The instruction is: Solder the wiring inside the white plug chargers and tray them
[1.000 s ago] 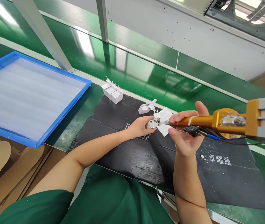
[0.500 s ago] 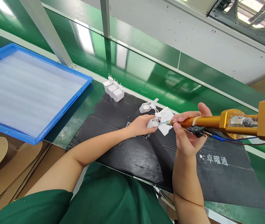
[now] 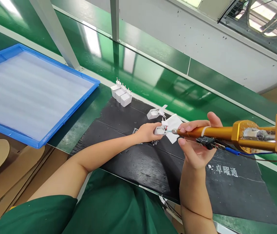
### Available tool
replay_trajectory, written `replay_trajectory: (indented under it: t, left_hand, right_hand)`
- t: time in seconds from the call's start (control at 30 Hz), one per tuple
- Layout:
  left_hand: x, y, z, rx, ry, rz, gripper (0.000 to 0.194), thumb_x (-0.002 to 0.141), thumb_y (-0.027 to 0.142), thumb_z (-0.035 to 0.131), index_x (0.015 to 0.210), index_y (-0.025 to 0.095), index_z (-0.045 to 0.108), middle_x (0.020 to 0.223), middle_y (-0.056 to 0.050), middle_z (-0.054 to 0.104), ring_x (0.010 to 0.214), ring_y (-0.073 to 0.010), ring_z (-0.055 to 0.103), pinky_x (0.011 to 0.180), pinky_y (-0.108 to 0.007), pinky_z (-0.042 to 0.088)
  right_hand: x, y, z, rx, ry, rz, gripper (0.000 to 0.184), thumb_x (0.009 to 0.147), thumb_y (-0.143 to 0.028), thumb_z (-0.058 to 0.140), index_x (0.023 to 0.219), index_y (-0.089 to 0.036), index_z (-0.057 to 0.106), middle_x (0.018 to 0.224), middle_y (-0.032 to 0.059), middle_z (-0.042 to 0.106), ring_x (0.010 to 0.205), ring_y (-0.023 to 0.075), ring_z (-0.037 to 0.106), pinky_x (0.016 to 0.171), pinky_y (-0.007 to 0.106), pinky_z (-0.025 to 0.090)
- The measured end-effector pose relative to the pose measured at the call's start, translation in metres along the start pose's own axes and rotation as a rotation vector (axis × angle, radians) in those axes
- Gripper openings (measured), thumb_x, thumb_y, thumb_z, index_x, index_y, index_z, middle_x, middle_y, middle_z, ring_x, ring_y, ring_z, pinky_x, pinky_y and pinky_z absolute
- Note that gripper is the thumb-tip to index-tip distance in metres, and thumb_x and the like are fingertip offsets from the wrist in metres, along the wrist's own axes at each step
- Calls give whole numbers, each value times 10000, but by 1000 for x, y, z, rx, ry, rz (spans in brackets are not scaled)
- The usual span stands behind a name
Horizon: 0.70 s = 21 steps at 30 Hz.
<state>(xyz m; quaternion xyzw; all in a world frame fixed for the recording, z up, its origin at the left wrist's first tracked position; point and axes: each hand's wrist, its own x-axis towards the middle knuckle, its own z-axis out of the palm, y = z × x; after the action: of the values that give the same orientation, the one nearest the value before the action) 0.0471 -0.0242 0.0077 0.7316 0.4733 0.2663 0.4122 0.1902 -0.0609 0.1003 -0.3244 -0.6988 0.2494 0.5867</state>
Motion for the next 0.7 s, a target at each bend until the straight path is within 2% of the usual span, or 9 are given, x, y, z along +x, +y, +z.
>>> replay_trajectory:
  t: [0.07, 0.13, 0.27, 0.37, 0.5, 0.7]
  left_hand:
    - [0, 0, 2, -89, -44, 13, 325, 732, 302, 678, 1030, 185, 626, 800, 16, 661, 741, -186, 625, 665, -254, 458]
    - [-1, 0, 4, -205, -70, 88, 255, 721, 281, 681, 942, 175, 611, 786, 21, 638, 732, -168, 605, 665, -246, 456]
    - [-5, 4, 8, -394, -55, 235, 244, 730, 341, 688, 844, 161, 569, 760, 13, 595, 723, -154, 571, 675, -252, 467]
    - [-7, 7, 10, -451, -14, 253, 318, 717, 383, 708, 893, 153, 578, 822, -12, 619, 766, -170, 589, 706, -274, 490]
    - [-9, 8, 11, -492, 23, 268, 385, 716, 325, 707, 1035, 147, 586, 988, -59, 664, 913, -214, 631, 797, -308, 511]
    - [-9, 6, 14, -526, 33, 260, 421, 709, 305, 729, 1069, 140, 585, 1054, -75, 680, 994, -239, 643, 858, -323, 516]
  right_hand:
    - [-2, -2, 2, 21, -26, -5, 706, 734, -223, 707, 1365, -368, 427, 863, -3, 503, 750, 181, 556, 747, 407, 543]
    - [-5, -3, 3, 31, -41, -3, 718, 734, -234, 708, 1373, -368, 409, 857, -6, 501, 742, 178, 561, 746, 411, 550]
    - [-12, -6, 3, -23, -26, 30, 703, 746, -318, 717, 1359, -370, 377, 872, -1, 520, 734, 191, 577, 733, 430, 566]
    - [-15, -8, 2, -57, -29, 52, 656, 762, -357, 715, 1333, -382, 393, 867, 4, 537, 735, 207, 587, 728, 450, 571]
    - [-12, -12, 5, -20, -4, 41, 565, 795, -341, 694, 1301, -417, 455, 819, -8, 529, 714, 211, 591, 725, 466, 567]
    - [-3, -15, 17, 68, 3, -28, 616, 768, -301, 725, 1331, -382, 489, 751, -18, 497, 648, 193, 552, 706, 442, 561]
